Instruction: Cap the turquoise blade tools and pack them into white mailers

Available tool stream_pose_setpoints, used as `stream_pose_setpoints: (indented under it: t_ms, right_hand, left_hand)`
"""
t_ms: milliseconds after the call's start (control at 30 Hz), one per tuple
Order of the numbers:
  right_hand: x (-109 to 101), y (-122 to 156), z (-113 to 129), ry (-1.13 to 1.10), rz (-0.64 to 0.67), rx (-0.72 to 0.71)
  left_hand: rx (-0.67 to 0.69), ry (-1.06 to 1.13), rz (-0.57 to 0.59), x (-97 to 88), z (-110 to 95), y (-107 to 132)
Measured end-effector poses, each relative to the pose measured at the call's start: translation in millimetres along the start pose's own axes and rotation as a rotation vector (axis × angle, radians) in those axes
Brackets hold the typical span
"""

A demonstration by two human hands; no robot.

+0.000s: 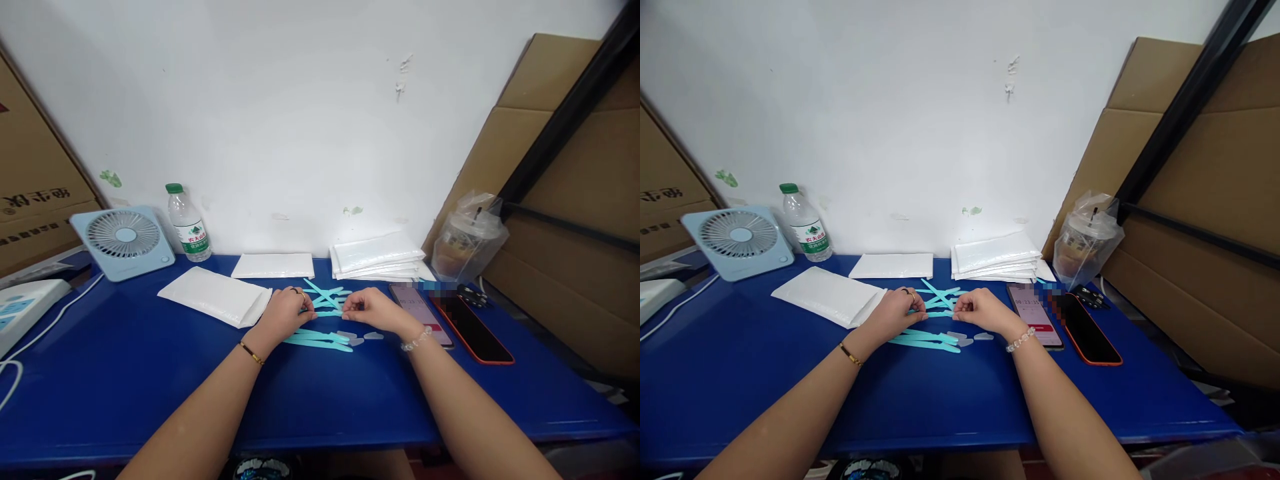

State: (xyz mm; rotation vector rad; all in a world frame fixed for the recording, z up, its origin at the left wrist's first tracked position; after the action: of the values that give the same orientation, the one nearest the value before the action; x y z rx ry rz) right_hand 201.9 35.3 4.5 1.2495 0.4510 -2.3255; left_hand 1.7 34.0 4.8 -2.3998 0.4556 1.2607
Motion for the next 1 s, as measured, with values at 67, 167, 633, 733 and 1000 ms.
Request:
stream_pose_setpoints:
  t_ms: [67, 167, 633, 733, 1000]
  right_hand:
    - [0.2, -4.3, -2.1, 0.099, -0.112, -0.028]
    - [3.1, -11.5, -7.4, 0.232, -0.214, -0.060]
    - [-4.8, -13.1, -5.2, 0.152, -0.190, -0.090]
    - [-13.3, -2.8, -2.7, 0.084, -0.133, -0.087]
    - [2.8, 8.0, 7.8, 0.134, 0.199, -0.105]
  left_hand:
    - [-0.005, -0.013, -0.032, 1.6, 5.0, 0.2]
    - [0.005, -0.038, -0.086, 4.5, 13.7, -0.2]
    - [0.020, -0.058, -0.113, 1.8, 13.1, -2.6]
    - [0.025, 0.070, -0.060, -7.1, 5.1, -0.2]
    - [0.004, 0.206, 0.334, 2.6, -4.2, 11.6]
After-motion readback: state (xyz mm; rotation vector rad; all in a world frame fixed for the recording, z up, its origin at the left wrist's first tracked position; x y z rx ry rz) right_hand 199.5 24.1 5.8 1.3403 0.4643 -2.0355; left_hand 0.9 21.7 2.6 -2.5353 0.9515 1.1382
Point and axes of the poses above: each hand's wrist, its own y-axis away from the middle knuckle, its own x-axis out of the palm, z = x × y, the point moved 4 cm from there along -y, towards the middle knuckle, and after that the axes turned 10 degrees about y, right-handed, at the moved point
